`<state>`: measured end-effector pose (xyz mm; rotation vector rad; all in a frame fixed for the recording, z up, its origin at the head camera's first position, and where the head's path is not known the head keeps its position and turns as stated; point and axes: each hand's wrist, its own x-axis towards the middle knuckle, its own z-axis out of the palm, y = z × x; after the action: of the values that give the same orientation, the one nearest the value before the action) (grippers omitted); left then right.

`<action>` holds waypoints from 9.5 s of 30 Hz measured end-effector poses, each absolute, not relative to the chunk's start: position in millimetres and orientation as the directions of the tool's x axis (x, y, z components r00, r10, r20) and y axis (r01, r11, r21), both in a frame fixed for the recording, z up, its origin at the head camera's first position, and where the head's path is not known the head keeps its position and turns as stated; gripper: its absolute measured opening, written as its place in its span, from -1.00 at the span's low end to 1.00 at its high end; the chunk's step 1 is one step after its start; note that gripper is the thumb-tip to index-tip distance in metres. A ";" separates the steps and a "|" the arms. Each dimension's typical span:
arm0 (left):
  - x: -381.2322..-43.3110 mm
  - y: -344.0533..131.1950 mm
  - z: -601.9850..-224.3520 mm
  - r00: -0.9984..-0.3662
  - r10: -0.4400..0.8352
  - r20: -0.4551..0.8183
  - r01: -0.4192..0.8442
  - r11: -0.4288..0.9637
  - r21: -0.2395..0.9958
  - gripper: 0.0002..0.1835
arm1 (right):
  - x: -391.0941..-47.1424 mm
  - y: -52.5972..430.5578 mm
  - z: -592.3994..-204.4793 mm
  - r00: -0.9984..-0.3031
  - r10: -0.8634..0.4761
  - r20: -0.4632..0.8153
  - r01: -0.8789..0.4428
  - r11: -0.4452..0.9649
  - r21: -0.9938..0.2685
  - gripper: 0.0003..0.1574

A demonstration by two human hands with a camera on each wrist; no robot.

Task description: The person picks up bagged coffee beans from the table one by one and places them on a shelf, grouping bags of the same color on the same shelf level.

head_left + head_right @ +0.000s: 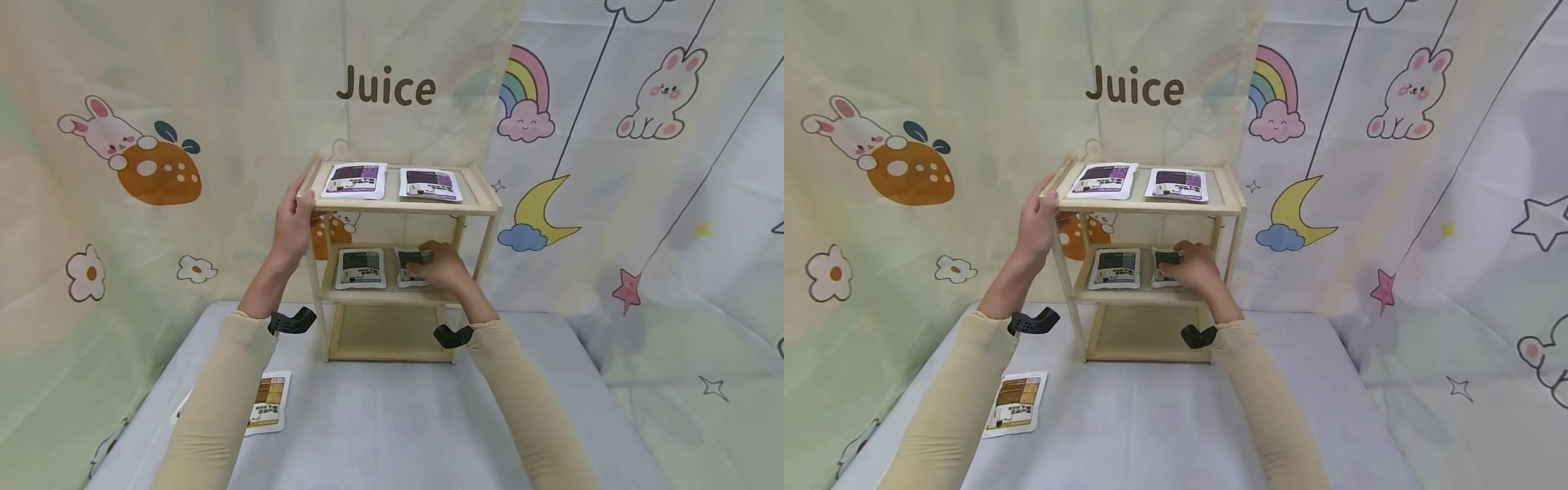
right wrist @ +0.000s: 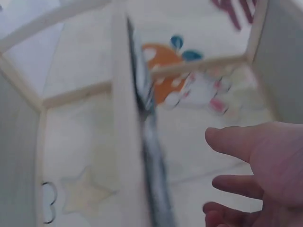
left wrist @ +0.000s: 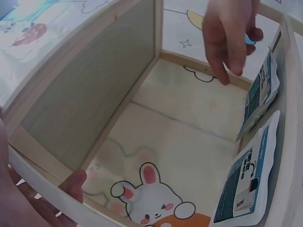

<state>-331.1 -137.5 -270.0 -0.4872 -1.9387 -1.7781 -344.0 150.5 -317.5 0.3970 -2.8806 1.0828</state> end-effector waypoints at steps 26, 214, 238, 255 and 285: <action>-329.7 -137.3 -266.8 -0.827 -0.068 0.557 0.552 0.088 0.829 -0.34 | -225.5 213.0 -260.1 -0.775 -0.137 0.617 -0.628 0.287 -0.724 -0.80; -221.6 -139.2 -524.3 -0.996 -0.077 0.053 0.006 0.510 0.860 0.11 | -343.3 199.8 -260.9 -0.840 0.121 0.530 -0.507 0.177 -0.844 -0.39; -271.7 -72.3 -510.9 -0.996 -0.001 0.090 0.082 0.397 0.914 0.06 | -343.6 202.0 -265.2 -0.843 0.120 0.524 -0.506 0.154 -0.849 -0.37; -331.0 -64.9 -515.6 -1.000 -0.007 -0.029 -0.029 0.425 0.905 0.03 | -344.6 199.8 -265.0 -0.842 0.114 0.527 -0.511 0.147 -0.847 -0.37; -356.2 -61.2 -537.5 -0.997 -0.046 -0.069 -0.083 0.561 0.823 0.03 | -345.6 202.2 -266.6 -0.834 0.113 0.541 -0.528 0.126 -0.840 -0.36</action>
<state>-356.2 -61.2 -537.5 0.1157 -2.8105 -1.4857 -345.6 202.2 -266.6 0.3997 -1.9289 1.7569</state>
